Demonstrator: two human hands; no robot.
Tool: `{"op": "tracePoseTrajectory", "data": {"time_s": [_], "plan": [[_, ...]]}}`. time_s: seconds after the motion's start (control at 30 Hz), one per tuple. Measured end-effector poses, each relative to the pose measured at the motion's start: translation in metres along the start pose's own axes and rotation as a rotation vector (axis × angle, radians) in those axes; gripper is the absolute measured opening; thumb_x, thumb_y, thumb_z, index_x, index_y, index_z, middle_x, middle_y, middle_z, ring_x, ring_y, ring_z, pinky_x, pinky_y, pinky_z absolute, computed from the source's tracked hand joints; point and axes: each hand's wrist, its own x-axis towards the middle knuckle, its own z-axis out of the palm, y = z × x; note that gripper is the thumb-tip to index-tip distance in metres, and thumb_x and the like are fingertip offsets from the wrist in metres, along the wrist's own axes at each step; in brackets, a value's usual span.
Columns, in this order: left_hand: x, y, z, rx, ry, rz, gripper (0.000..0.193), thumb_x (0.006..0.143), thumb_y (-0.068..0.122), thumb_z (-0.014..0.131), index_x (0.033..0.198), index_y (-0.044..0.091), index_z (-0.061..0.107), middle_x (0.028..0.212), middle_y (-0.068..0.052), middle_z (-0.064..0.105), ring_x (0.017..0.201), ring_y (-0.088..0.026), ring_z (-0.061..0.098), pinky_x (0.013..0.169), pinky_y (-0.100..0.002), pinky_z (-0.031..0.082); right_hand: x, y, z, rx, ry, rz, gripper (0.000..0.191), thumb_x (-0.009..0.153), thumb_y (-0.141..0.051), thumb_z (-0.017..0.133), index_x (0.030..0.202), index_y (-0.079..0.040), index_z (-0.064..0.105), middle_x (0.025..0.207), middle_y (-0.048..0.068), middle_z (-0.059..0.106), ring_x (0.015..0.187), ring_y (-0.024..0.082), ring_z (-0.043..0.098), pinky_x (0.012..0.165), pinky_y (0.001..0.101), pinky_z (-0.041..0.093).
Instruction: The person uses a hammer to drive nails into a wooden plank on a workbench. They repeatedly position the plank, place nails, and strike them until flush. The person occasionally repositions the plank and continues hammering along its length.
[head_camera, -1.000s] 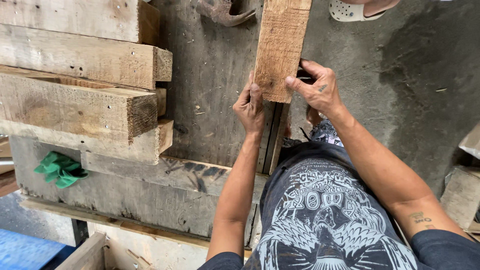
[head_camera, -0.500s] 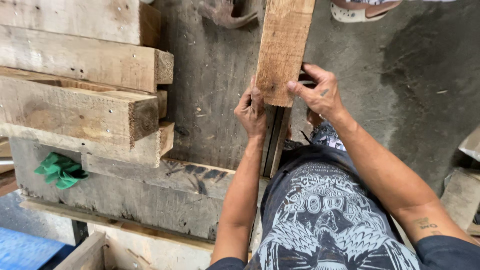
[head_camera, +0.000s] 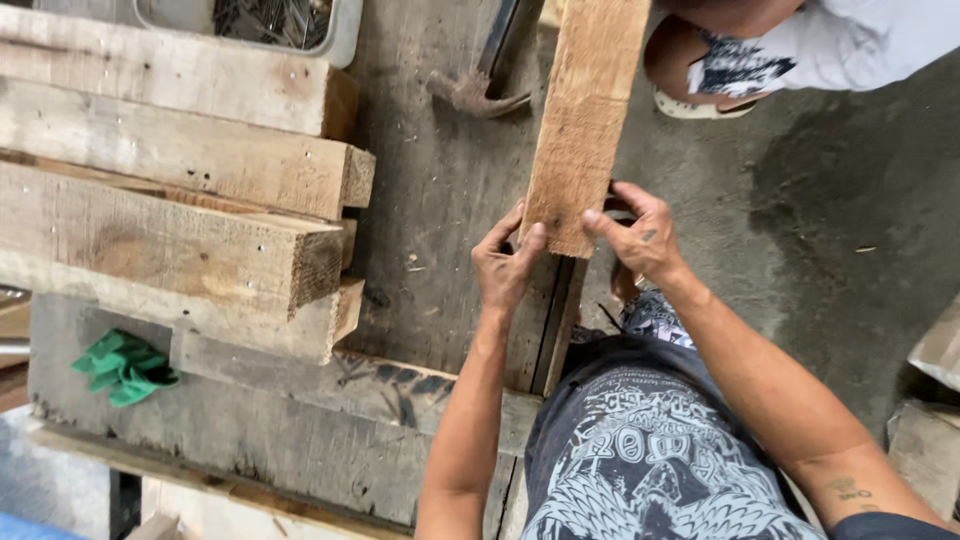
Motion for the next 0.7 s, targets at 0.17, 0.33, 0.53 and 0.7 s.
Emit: {"op": "tracePoseTrajectory", "data": {"time_s": [0.17,0.33,0.53,0.7], "plan": [[0.000,0.010,0.014,0.029,0.036,-0.018,0.048,0.093,0.026,0.079,0.129,-0.003,0.070,0.128,-0.014,0.073,0.116,-0.018,0.070,0.098,-0.030,0.057,0.001,-0.004,-0.012,-0.002,0.025,-0.003,0.046,0.090,-0.038,0.079,0.123,-0.005,0.071,0.120,0.013,0.074,0.111,0.025,0.071,0.093,0.0399,0.058],[-0.011,0.009,0.031,-0.044,0.070,-0.027,0.055,0.092,0.036,0.080,0.132,-0.001,0.069,0.122,-0.015,0.075,0.105,-0.017,0.071,0.089,-0.031,0.059,-0.004,-0.003,-0.027,-0.022,0.025,0.023,0.049,0.087,-0.046,0.078,0.118,-0.009,0.073,0.122,0.014,0.074,0.114,0.026,0.070,0.097,0.0452,0.059],[-0.006,0.001,0.046,0.021,0.115,0.049,0.065,0.088,0.049,0.076,0.128,-0.002,0.071,0.111,-0.014,0.078,0.091,-0.019,0.073,0.082,-0.033,0.062,-0.001,-0.003,-0.039,-0.079,0.034,0.050,0.055,0.084,-0.045,0.082,0.122,-0.005,0.073,0.124,0.018,0.072,0.115,0.030,0.068,0.100,0.0482,0.055],[-0.002,-0.004,0.051,0.054,0.106,0.255,0.058,0.098,0.050,0.072,0.124,-0.001,0.072,0.126,-0.017,0.073,0.121,-0.026,0.069,0.106,-0.040,0.054,0.002,-0.003,-0.043,-0.007,0.018,0.034,0.056,0.084,-0.044,0.080,0.124,-0.006,0.073,0.129,0.018,0.072,0.119,0.030,0.070,0.107,0.0460,0.054]]}}
